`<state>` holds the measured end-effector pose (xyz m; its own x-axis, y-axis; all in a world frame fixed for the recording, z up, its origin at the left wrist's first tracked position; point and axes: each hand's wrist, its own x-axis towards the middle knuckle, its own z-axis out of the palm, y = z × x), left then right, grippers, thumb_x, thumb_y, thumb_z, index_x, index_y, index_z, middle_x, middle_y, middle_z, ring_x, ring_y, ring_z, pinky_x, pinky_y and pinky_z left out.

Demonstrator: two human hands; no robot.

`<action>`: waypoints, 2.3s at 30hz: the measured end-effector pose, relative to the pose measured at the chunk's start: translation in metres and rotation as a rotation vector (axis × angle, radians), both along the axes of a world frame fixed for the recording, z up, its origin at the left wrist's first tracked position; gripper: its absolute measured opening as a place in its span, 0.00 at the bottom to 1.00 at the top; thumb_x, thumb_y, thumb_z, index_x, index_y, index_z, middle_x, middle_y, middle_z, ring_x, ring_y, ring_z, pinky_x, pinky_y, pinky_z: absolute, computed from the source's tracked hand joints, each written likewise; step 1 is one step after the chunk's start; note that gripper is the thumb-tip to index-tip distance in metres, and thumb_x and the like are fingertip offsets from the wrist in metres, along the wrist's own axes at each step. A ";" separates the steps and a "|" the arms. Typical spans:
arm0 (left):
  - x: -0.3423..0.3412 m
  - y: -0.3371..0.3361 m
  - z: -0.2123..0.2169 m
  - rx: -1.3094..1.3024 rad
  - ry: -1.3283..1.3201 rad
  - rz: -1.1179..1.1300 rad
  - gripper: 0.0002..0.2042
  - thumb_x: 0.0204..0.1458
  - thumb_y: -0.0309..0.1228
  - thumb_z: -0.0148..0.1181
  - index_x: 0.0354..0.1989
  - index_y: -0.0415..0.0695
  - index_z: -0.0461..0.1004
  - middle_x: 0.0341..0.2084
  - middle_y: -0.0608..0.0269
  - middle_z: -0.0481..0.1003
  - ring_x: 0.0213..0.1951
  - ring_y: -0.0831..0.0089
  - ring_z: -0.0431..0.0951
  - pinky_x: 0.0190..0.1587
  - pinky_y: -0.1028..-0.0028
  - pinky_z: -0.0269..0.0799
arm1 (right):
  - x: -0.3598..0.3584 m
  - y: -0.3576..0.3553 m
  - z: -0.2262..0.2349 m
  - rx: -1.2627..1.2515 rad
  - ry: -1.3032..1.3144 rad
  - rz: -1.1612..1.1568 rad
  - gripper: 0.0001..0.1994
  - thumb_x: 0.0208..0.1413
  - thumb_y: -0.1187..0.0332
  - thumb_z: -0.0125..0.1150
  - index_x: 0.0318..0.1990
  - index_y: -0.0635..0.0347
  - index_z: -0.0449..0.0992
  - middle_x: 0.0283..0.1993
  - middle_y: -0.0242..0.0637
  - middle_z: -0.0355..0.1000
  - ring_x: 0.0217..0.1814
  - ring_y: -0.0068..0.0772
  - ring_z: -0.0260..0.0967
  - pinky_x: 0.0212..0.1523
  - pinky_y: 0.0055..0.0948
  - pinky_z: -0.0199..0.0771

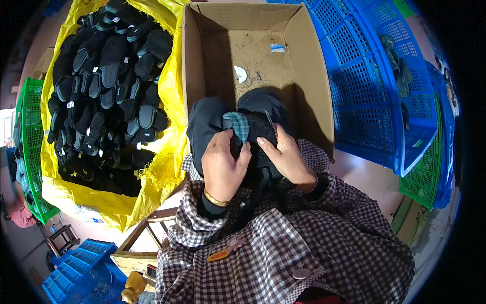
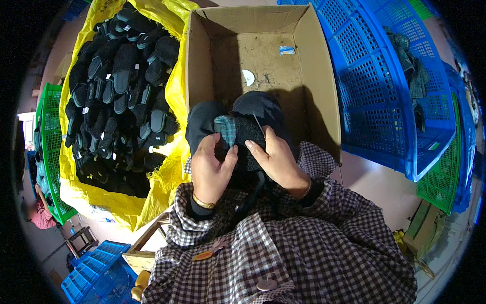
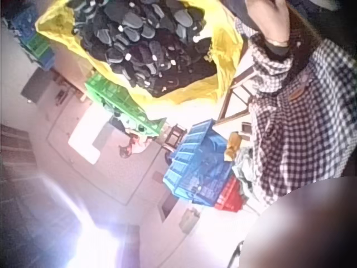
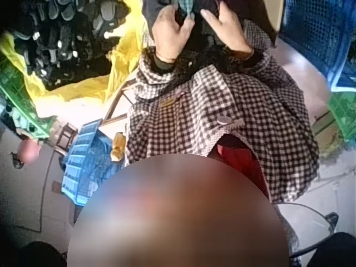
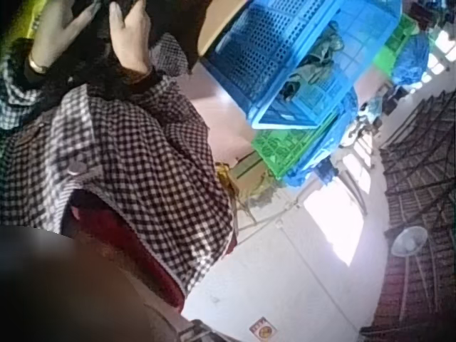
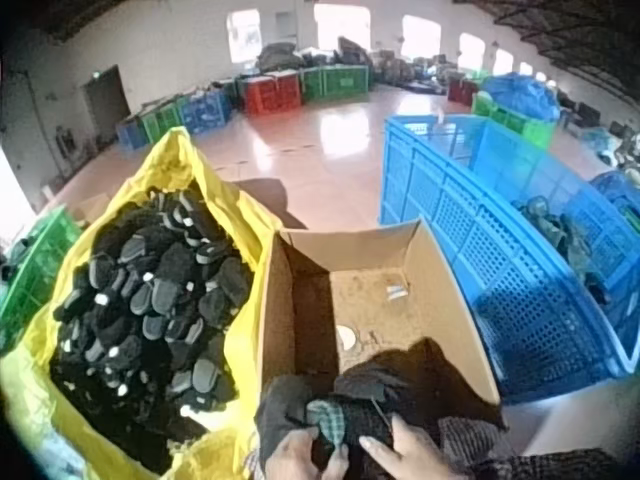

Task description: The person sits on the floor and uses a small blade to trim loose threads and excess material from the edges of black slippers. They pick each slipper from a yellow sack, trim it, and place it into a blue crate.

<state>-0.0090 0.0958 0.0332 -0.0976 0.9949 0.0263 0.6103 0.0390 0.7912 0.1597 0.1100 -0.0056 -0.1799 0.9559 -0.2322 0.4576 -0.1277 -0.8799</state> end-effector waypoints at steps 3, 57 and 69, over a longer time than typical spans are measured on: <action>0.004 -0.003 0.008 -0.035 0.137 0.081 0.17 0.45 0.31 0.64 0.40 0.31 0.71 0.31 0.42 0.73 0.35 0.47 0.74 0.39 0.61 0.71 | -0.008 0.000 0.015 0.024 -0.089 0.079 0.22 0.58 0.60 0.59 0.46 0.74 0.64 0.30 0.58 0.72 0.32 0.55 0.73 0.29 0.40 0.71; -0.038 0.012 -0.018 -0.207 -0.113 -0.866 0.32 0.23 0.38 0.75 0.42 0.38 0.75 0.37 0.50 0.73 0.44 0.54 0.72 0.51 0.63 0.67 | 0.037 0.011 0.010 0.049 -0.030 0.725 0.44 0.35 0.49 0.76 0.55 0.67 0.62 0.52 0.47 0.64 0.55 0.46 0.67 0.55 0.38 0.69; -0.034 -0.006 -0.032 -0.031 -0.010 -0.816 0.27 0.19 0.31 0.72 0.36 0.39 0.75 0.31 0.56 0.73 0.39 0.56 0.71 0.44 0.65 0.69 | 0.032 0.009 0.005 0.261 -0.183 0.843 0.40 0.32 0.53 0.77 0.51 0.65 0.62 0.49 0.43 0.61 0.44 0.45 0.72 0.42 0.39 0.76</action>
